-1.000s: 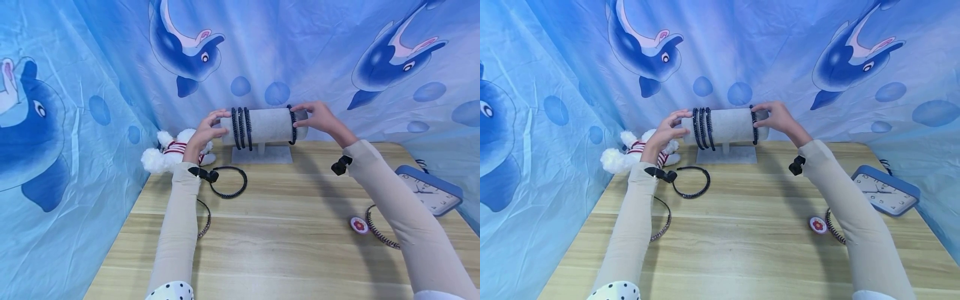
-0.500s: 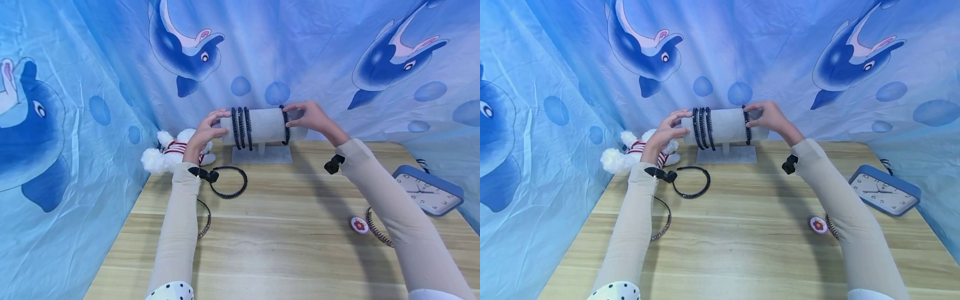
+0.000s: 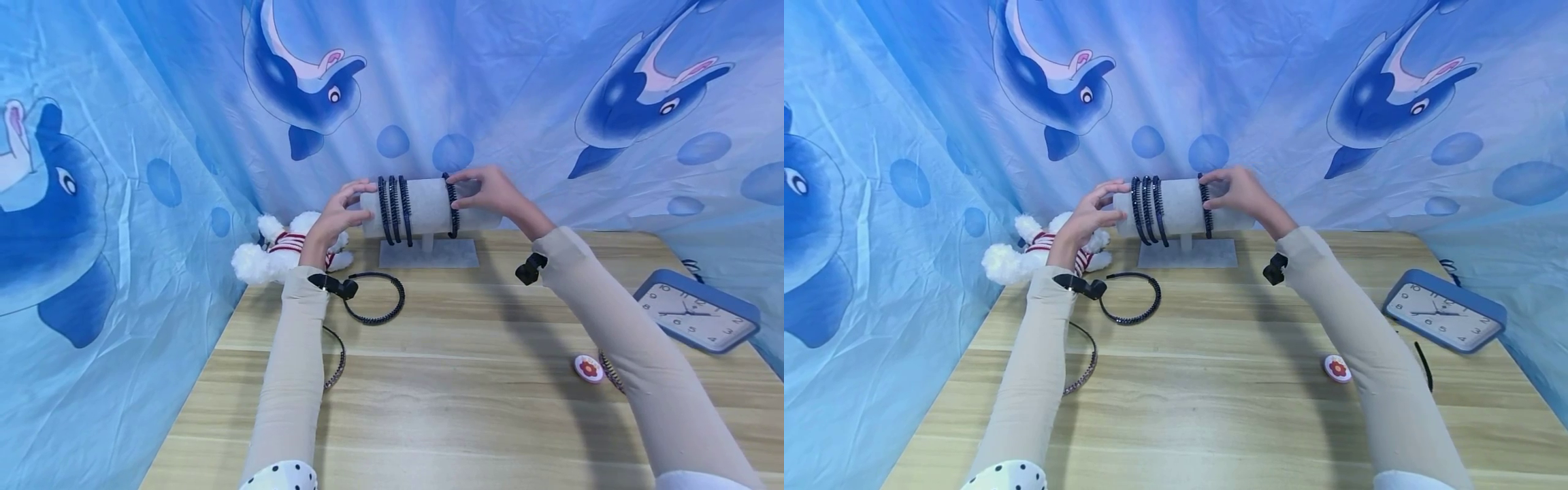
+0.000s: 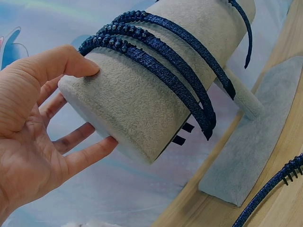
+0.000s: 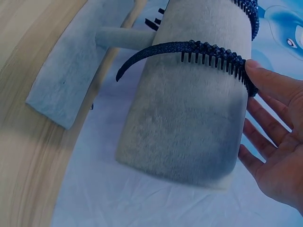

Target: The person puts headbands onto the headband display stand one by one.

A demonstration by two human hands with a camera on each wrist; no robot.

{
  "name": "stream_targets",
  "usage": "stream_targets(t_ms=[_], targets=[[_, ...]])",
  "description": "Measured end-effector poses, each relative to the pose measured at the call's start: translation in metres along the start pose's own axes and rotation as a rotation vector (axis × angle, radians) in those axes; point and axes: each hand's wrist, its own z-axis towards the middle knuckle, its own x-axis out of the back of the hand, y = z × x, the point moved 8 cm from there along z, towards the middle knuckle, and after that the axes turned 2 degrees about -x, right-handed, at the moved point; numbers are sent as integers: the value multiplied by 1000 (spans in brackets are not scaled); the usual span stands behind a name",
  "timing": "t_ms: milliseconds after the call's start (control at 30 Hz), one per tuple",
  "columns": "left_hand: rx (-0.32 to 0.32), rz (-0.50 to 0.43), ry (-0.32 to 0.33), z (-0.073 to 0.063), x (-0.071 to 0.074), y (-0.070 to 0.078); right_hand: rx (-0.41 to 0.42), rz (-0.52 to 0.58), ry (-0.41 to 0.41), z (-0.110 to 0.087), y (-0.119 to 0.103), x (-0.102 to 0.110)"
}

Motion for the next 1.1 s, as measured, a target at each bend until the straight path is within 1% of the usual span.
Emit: stream_targets(t_ms=[167,233,267,467,567,900,1100], targets=[[1,-7,2,-1,0,-2,13,-20,-13,4,-5,-6],[0,-9,2,-1,0,-2,5,-20,-28,6,-5,-8],[4,-10,-2,-3,-1,2,-3,-18,-36,7,-6,-9],[-5,-14,0,-2,-2,3,-30,16,-74,12,-9,-15],[-6,-13,0,-2,-2,3,-27,5,-79,14,-12,-18],[0,-8,1,-3,-1,4,-36,20,-88,20,-23,-26],[1,-2,0,-2,-1,3,-36,21,-96,23,-26,-29]])
